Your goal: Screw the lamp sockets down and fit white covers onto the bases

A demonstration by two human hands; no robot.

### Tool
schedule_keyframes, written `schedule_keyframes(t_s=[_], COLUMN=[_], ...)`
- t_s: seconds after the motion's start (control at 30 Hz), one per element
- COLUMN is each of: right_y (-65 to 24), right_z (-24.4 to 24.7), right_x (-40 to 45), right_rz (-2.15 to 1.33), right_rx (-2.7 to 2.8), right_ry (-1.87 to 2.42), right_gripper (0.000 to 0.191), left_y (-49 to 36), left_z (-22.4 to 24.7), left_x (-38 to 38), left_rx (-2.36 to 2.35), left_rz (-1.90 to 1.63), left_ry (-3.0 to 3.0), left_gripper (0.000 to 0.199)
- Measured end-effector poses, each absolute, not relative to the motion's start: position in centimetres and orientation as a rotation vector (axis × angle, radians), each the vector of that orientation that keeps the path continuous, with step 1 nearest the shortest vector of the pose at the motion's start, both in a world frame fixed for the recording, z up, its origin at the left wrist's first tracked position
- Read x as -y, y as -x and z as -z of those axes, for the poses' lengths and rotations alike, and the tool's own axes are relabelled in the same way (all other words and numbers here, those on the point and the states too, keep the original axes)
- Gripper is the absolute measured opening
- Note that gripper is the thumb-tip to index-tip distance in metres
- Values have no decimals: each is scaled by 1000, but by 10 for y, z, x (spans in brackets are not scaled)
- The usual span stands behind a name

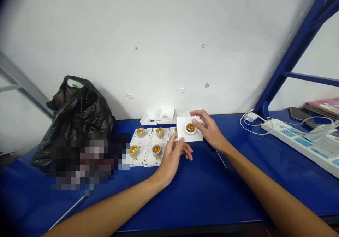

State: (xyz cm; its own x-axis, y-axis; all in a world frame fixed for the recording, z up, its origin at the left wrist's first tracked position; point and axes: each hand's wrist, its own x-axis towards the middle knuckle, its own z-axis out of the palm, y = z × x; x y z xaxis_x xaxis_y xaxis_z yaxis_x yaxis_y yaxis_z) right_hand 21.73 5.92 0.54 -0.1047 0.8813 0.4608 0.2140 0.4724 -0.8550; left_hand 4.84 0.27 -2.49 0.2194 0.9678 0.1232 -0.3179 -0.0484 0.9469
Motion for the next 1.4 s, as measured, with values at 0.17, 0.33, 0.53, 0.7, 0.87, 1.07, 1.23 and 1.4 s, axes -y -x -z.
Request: schedule_keyframes(t_s=[0.17,0.33,0.53,0.7,0.87,1.07,1.23,1.4], right_y=[-224,-224,-223,-233,-254,-239,-221,-223], right_z=[-2,2,5,0,-18,-32,-25,-23], right_x=[-61,-63,-64,-70,-68,-44,-32,-34], right_rz=[-820,-640,-543,-500,-554,-844,-770,-789], right_rx=[1938,2091,2062,1994,2130,2460,2543,2481], right_ry=[891,952,996,1034,1207,1107,1264,1230], right_gripper=[87,82,80,73,69,62,49,37], left_y=[-48,-47,-47,-46,-46,-44,-41,-39], left_z=[26,27,30,24,21,23,22,21], left_x=[-4,-6,-8,-3,18,30,23,15], left_rx=[-789,-792,-779,-762,-627,-394,-502,-553], left_rz=[-1286,-1288,-1284,-1223,-1000,-974,-943,-991], left_ry=[-1084,-1054,-1056,-1184,-1846,-2566,-2636,-2662], left_gripper=[41,44,42,38,23,27,32,34])
